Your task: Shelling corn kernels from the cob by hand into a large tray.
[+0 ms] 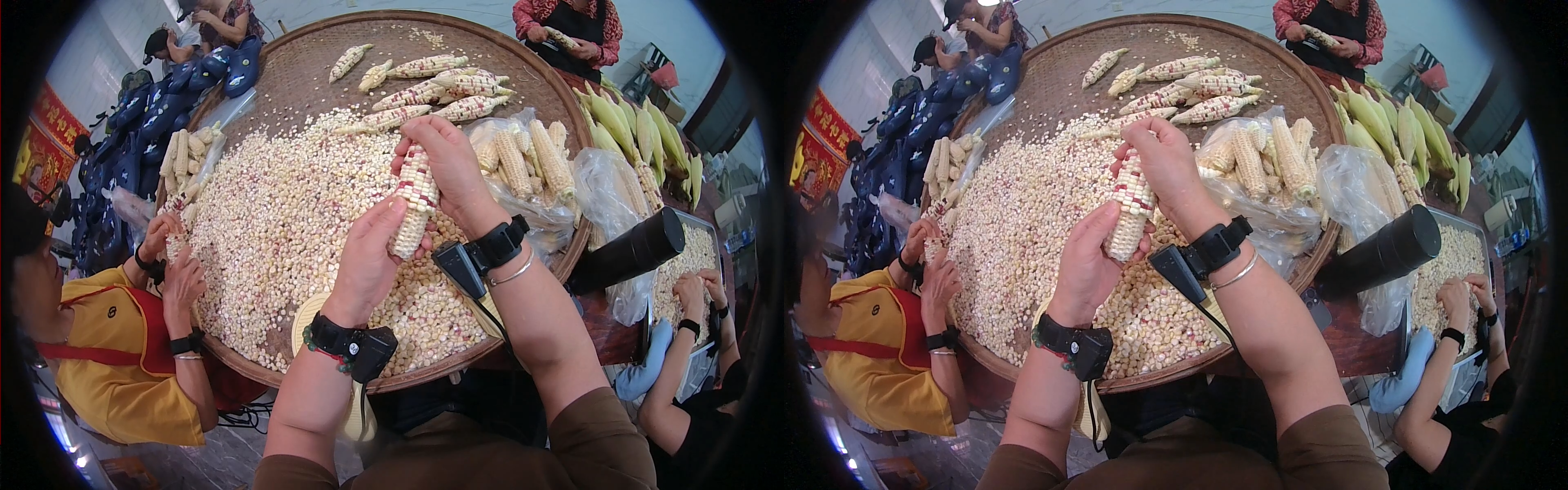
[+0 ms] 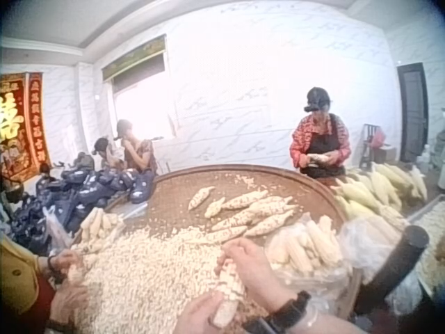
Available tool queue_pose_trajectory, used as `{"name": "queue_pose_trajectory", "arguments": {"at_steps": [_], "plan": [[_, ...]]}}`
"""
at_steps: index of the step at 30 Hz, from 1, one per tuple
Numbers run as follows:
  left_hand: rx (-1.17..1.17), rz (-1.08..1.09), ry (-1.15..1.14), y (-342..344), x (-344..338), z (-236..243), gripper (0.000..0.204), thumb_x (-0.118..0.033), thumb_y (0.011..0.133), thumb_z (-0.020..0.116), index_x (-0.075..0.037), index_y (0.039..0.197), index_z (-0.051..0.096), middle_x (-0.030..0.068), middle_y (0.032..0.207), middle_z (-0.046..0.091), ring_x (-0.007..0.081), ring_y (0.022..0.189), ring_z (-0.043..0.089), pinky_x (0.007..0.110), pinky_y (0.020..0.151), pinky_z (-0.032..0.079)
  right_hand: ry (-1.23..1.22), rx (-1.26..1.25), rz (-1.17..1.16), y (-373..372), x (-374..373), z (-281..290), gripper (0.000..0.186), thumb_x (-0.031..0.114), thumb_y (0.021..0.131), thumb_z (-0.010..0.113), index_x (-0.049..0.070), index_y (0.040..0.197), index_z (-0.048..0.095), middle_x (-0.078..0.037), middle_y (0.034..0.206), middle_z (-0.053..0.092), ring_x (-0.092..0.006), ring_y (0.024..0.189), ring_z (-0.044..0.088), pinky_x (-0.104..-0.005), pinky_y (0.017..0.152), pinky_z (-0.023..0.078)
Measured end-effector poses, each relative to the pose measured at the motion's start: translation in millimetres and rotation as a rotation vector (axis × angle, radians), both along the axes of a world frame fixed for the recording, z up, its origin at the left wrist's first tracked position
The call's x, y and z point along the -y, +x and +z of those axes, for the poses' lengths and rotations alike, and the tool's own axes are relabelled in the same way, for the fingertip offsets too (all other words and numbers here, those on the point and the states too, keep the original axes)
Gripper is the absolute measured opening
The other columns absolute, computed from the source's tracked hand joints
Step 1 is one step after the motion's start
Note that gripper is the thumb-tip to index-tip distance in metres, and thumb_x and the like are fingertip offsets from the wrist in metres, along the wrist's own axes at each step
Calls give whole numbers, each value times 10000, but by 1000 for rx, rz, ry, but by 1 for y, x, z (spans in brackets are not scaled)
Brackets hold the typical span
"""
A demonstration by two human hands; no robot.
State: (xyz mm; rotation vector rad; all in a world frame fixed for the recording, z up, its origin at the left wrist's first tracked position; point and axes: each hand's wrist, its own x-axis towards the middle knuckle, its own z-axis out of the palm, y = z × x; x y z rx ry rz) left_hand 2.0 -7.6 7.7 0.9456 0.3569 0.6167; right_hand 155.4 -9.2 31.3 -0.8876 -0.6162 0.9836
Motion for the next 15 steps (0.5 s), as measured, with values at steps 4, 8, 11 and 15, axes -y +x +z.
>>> {"name": "queue_pose_trajectory", "arguments": {"at_steps": [4, 8, 11, 15], "plan": [[30, -12, -29, 1, -2, -3, 406, -304, 1026, 381, 41, 1164, 543, 163, 911, 651, 197, 725, 621, 291, 627, 478, 9, -24, 12, 2, -1, -1, 132, 172, 927, 588, 51, 940, 539, -56, 745, 602, -156, 614, 630, -275, 526, 528], [-11, 6, -40, 1, -5, -4, 448, -344, 1035, 336, 33, 1177, 533, 163, 915, 654, 200, 718, 622, 300, 631, 482, 11, -18, 4, 1, 0, -1, 127, 170, 928, 586, 52, 934, 538, -56, 742, 602, -157, 612, 632, -275, 519, 527], [-24, 11, -58, 0, -5, -5, 468, -376, 1036, 329, 21, 1171, 538, 156, 917, 656, 199, 718, 623, 302, 632, 483, 5, -7, 0, 0, -1, -1, 127, 169, 928, 588, 52, 934, 538, -54, 741, 601, -157, 612, 631, -275, 516, 524], [7, -8, -120, 0, -5, -1, 447, -398, 1028, 373, -3, 1144, 548, 133, 905, 655, 189, 720, 624, 287, 626, 481, -2, 0, -2, -2, -2, -2, 131, 168, 926, 590, 48, 944, 541, -53, 744, 599, -157, 605, 626, -277, 511, 519]]}}
